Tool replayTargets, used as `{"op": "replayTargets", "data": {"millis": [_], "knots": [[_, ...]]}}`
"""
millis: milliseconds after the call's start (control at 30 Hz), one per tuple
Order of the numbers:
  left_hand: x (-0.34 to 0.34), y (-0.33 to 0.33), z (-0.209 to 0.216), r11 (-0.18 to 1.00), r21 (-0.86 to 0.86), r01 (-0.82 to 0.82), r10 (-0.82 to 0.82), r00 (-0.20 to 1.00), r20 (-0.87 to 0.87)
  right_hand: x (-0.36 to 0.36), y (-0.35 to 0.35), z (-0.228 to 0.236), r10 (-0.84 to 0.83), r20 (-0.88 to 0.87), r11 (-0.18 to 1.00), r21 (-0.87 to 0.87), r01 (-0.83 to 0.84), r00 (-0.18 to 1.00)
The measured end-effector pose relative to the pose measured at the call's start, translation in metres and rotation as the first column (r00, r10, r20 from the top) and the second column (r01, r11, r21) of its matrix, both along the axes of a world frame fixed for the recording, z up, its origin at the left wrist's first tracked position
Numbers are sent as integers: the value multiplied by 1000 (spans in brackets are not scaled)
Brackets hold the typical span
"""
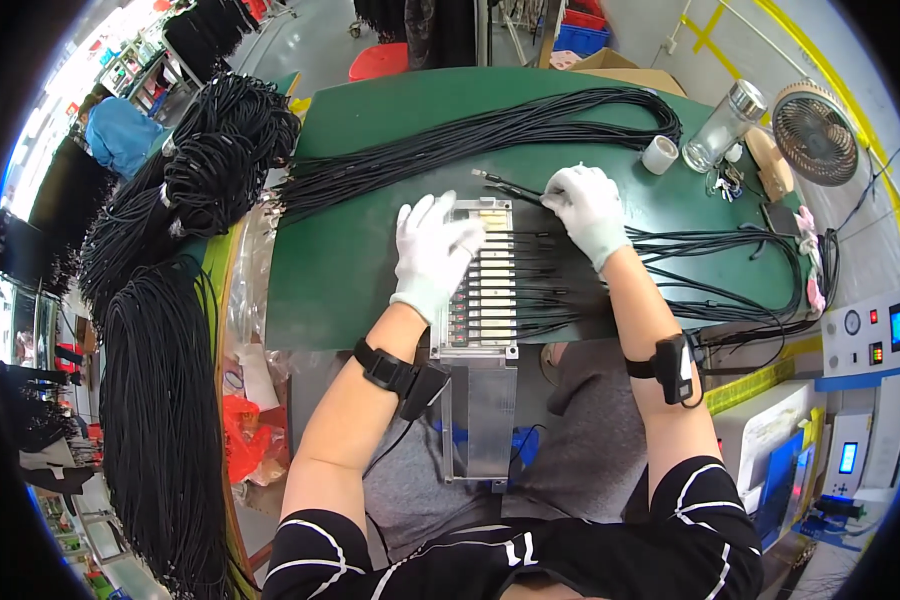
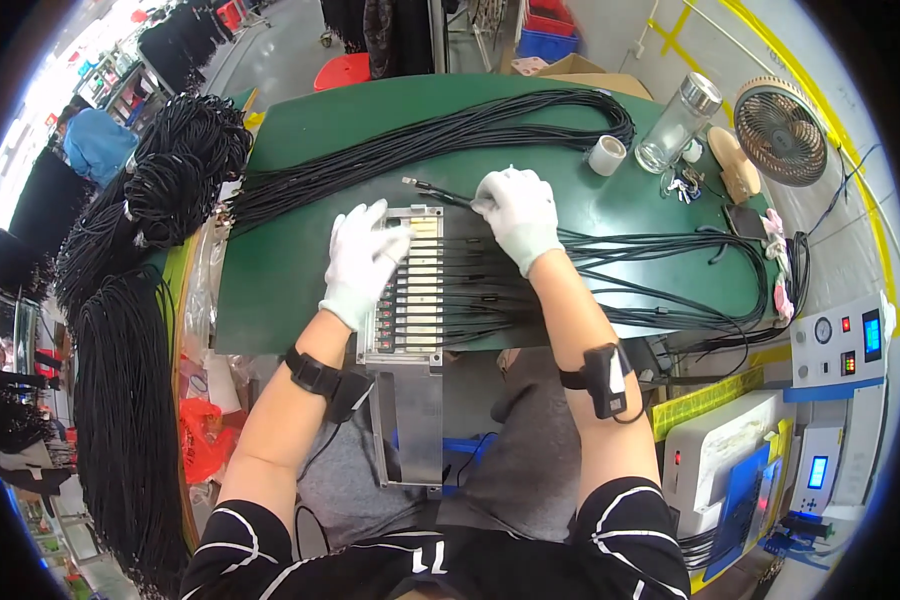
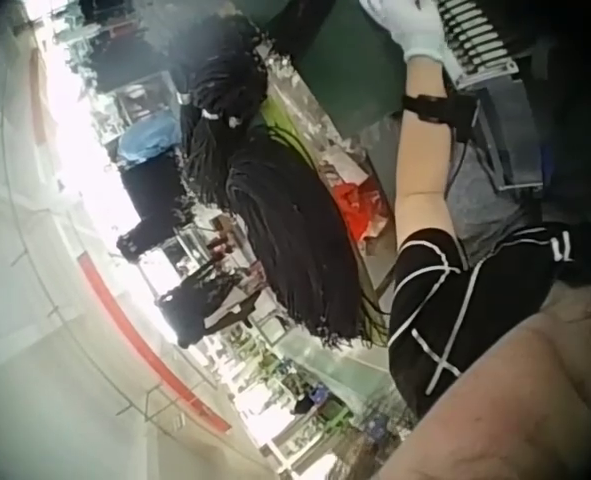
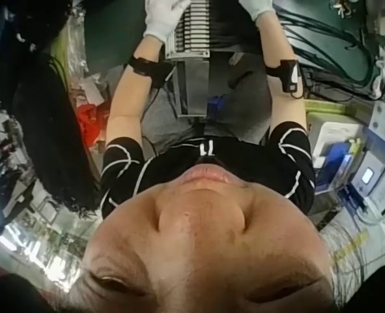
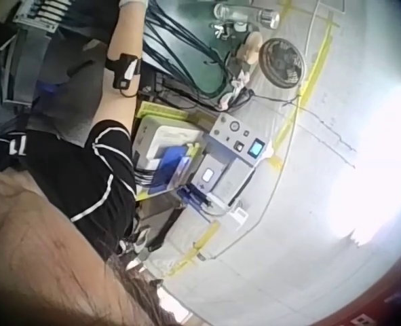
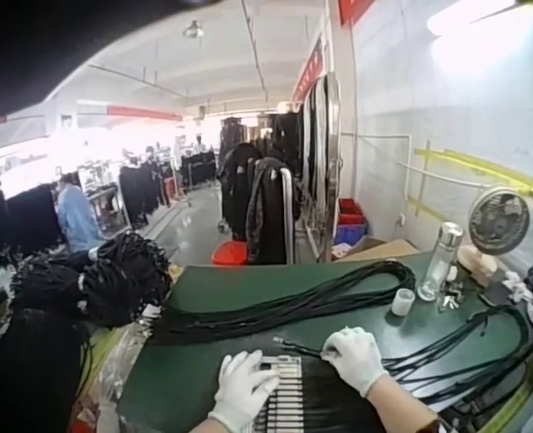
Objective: Manually placing individual wires into a positioning fixture for cable assembly.
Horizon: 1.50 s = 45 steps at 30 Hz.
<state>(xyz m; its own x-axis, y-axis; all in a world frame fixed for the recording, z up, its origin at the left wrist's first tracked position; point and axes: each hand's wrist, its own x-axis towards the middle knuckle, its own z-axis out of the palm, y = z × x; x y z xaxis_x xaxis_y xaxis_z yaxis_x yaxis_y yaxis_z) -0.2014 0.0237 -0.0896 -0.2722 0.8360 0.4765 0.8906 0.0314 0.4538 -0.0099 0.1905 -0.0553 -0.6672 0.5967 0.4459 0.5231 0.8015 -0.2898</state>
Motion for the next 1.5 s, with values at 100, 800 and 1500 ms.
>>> {"op": "replayTargets", "data": {"millis": [100, 800, 1500], "knots": [[-6, 4, 2, 993, 95, -71, 37, 947, 319, 6, 0, 7, 154, -81, 987, -22, -156, 985], [-14, 2, 2, 973, 167, -157, 106, 955, 279, -7, -26, 11, 263, -84, 964, -11, -265, 961], [-19, 3, -5, 992, 44, -118, 106, 973, 205, -17, -23, 2, 269, -22, 952, 160, -262, 963]]}}
